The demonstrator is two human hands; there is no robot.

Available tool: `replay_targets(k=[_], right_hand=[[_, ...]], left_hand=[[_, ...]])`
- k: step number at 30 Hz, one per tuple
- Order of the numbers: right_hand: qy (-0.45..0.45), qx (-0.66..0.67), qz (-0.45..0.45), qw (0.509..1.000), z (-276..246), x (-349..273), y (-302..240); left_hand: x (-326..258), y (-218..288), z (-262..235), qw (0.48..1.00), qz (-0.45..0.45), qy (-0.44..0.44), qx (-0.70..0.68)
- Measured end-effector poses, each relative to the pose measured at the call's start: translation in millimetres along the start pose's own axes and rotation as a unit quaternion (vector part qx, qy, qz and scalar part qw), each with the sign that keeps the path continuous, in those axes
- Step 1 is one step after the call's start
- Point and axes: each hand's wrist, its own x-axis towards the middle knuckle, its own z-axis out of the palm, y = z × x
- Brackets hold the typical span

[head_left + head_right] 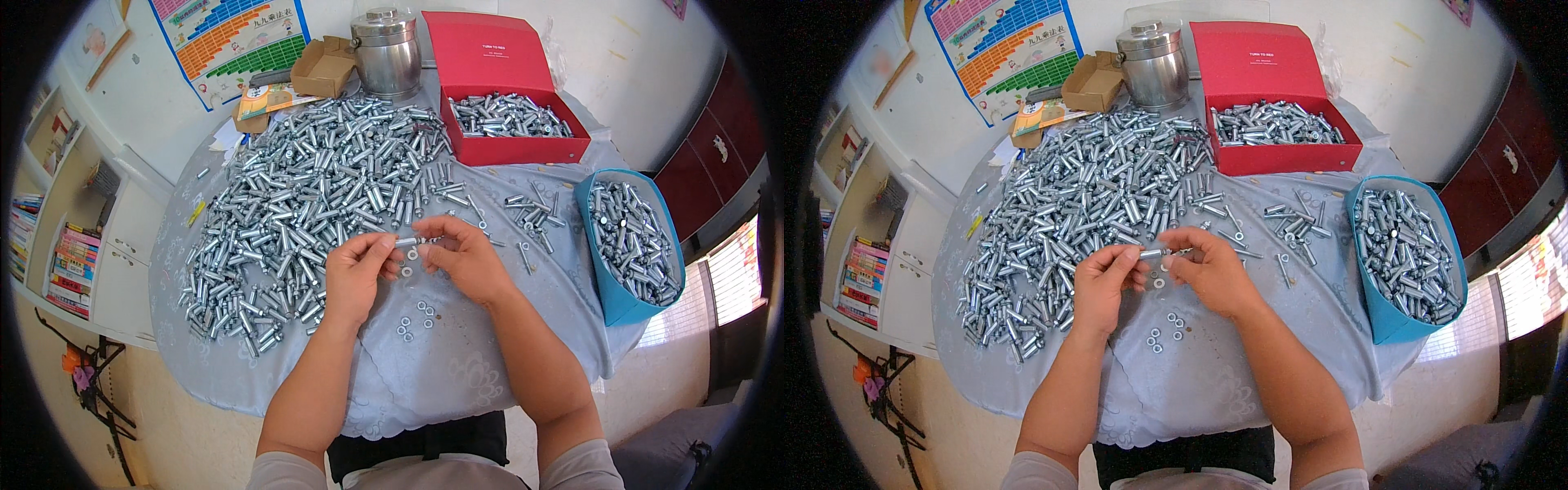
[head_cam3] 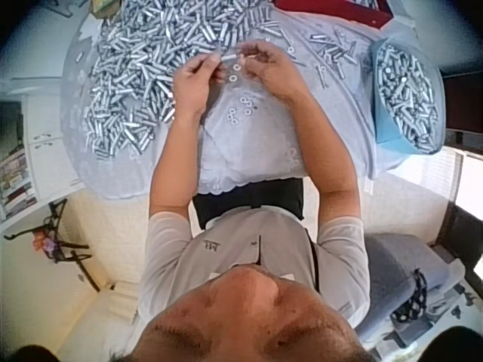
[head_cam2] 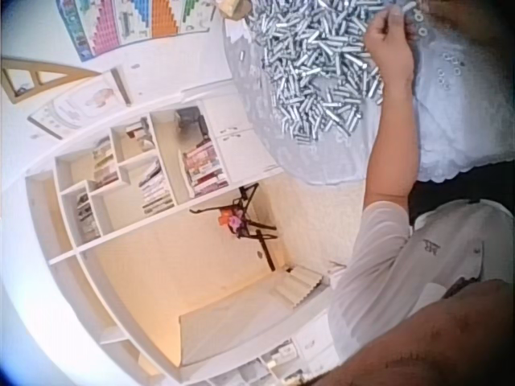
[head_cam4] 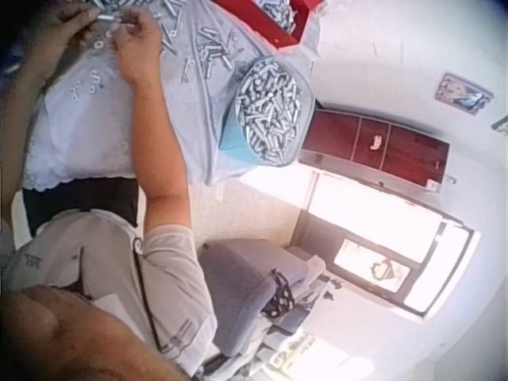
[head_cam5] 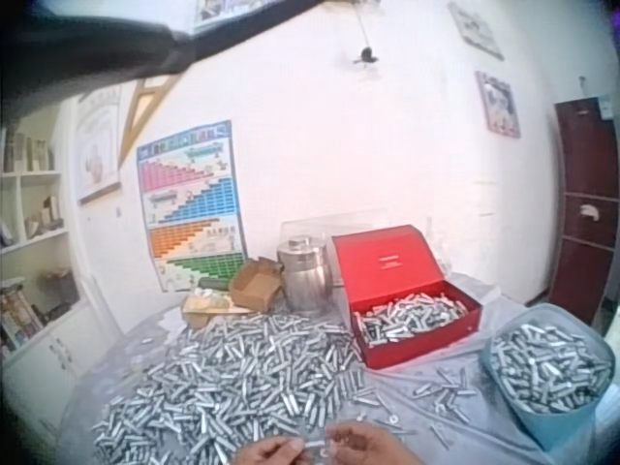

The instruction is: The person repeatedly picks up a bolt and a washer from a large pile on a table, threads the washer onto the bolt, and places the assembled unit into a blue bin. The process is continuous and repetitive, focusing on manual assembly of small metal hardware components.

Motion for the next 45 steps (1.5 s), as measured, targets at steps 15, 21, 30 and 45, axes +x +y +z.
replay_targets(k=[15,21,30,45], right_hand=[[0.007,0.037,-0.004,0.999,0.3,1.4,2.0],[-0.023,-0.004,0.075,0.997,-6.2,2.6,2.3],[-0.03,-0.009,0.09,0.995,-8.0,2.7,3.3],[-0.01,0.045,0.128,0.991,-4.2,-0.2,-5.5]], left_hand=[[0.5,0.3,-0.8,1.0,0.003,0.002,0.002],[0.1,-0.4,-1.4,1.0,0.002,0.006,0.003],[0.0,0.0,-1.0,1.0,0.002,0.013,0.002],[-1.5,-0.8,0.1,0.999,0.022,-0.033,0.019]])
